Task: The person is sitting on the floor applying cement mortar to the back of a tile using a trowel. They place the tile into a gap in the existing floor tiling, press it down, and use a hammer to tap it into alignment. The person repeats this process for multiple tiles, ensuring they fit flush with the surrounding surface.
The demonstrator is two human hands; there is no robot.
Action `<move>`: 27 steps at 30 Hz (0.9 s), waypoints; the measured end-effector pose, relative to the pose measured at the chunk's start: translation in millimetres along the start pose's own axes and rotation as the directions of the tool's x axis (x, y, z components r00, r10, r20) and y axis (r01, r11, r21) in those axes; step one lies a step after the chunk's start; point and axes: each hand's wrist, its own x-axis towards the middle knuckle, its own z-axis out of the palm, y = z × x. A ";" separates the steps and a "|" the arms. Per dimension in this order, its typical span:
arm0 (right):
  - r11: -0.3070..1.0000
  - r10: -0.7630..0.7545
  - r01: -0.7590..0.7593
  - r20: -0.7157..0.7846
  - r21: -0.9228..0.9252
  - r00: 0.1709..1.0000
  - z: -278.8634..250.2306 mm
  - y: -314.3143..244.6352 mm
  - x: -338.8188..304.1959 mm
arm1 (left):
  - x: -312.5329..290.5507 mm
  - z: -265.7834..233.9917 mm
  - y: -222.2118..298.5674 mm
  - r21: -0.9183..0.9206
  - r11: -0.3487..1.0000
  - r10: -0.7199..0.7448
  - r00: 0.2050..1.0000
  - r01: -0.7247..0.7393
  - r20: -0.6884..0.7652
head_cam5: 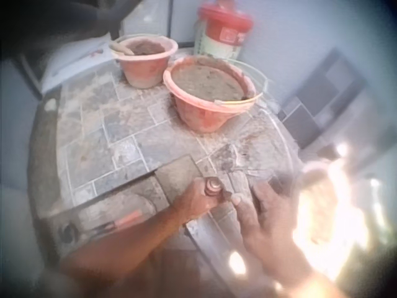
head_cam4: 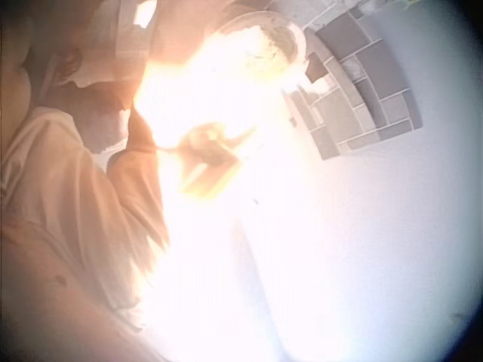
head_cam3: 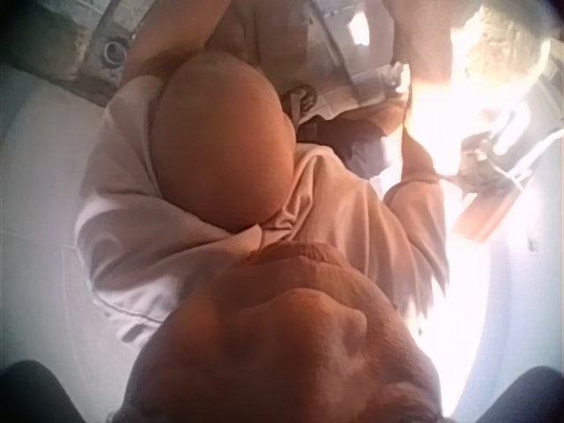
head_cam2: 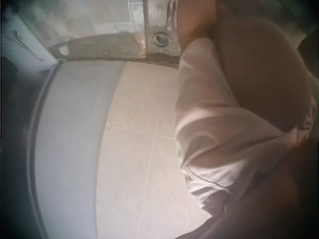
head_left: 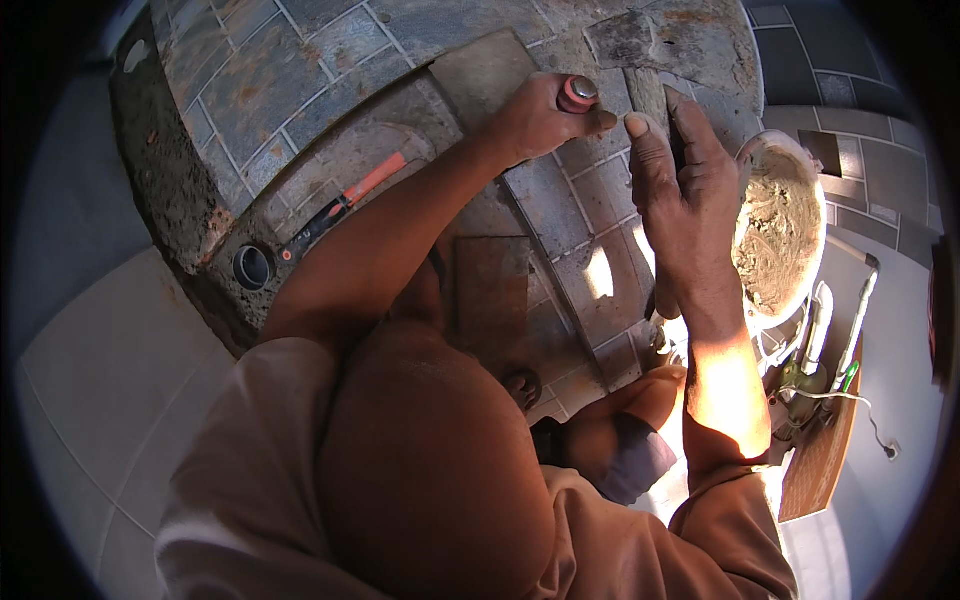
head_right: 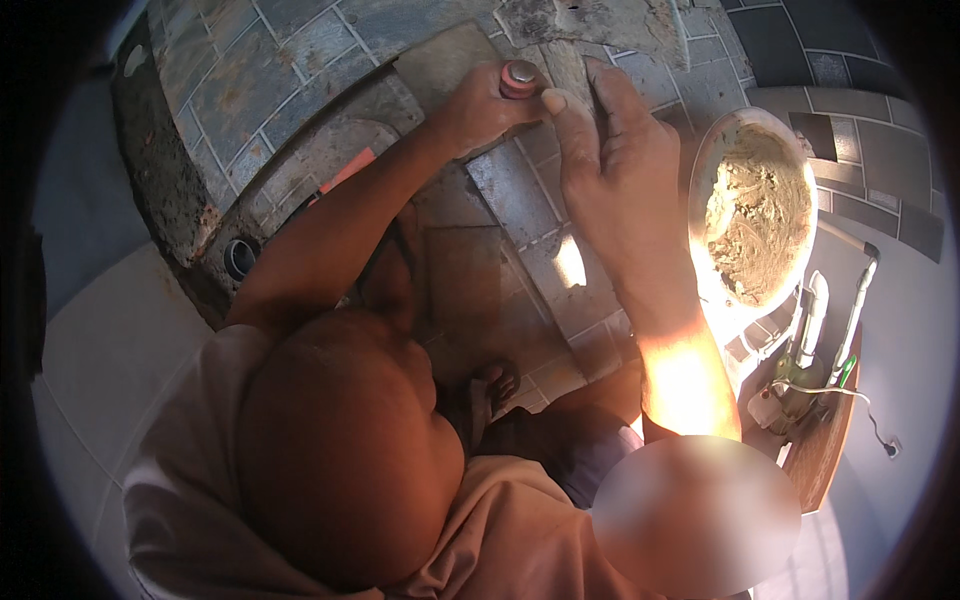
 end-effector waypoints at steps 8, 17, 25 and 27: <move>0.986 -0.110 0.118 -0.076 0.114 0.991 -3.9 -5.1 -5.0 | 2.5 6.6 0.8 0.040 0.999 0.016 0.998 -0.013 -0.066; 0.995 -0.086 0.090 -0.084 0.048 0.993 -10.2 6.6 -12.6 | -0.6 17.4 4.5 0.128 0.992 0.024 0.997 -0.014 -0.073; 0.980 0.098 -0.087 -0.056 0.179 0.994 -10.8 8.9 -14.7 | -6.7 4.5 15.9 0.115 0.989 -0.058 0.962 0.092 -0.268; 0.987 0.086 -0.081 -0.033 0.137 0.996 -11.3 4.6 -10.5 | -6.3 3.1 11.3 0.076 0.996 -0.022 0.957 0.046 -0.291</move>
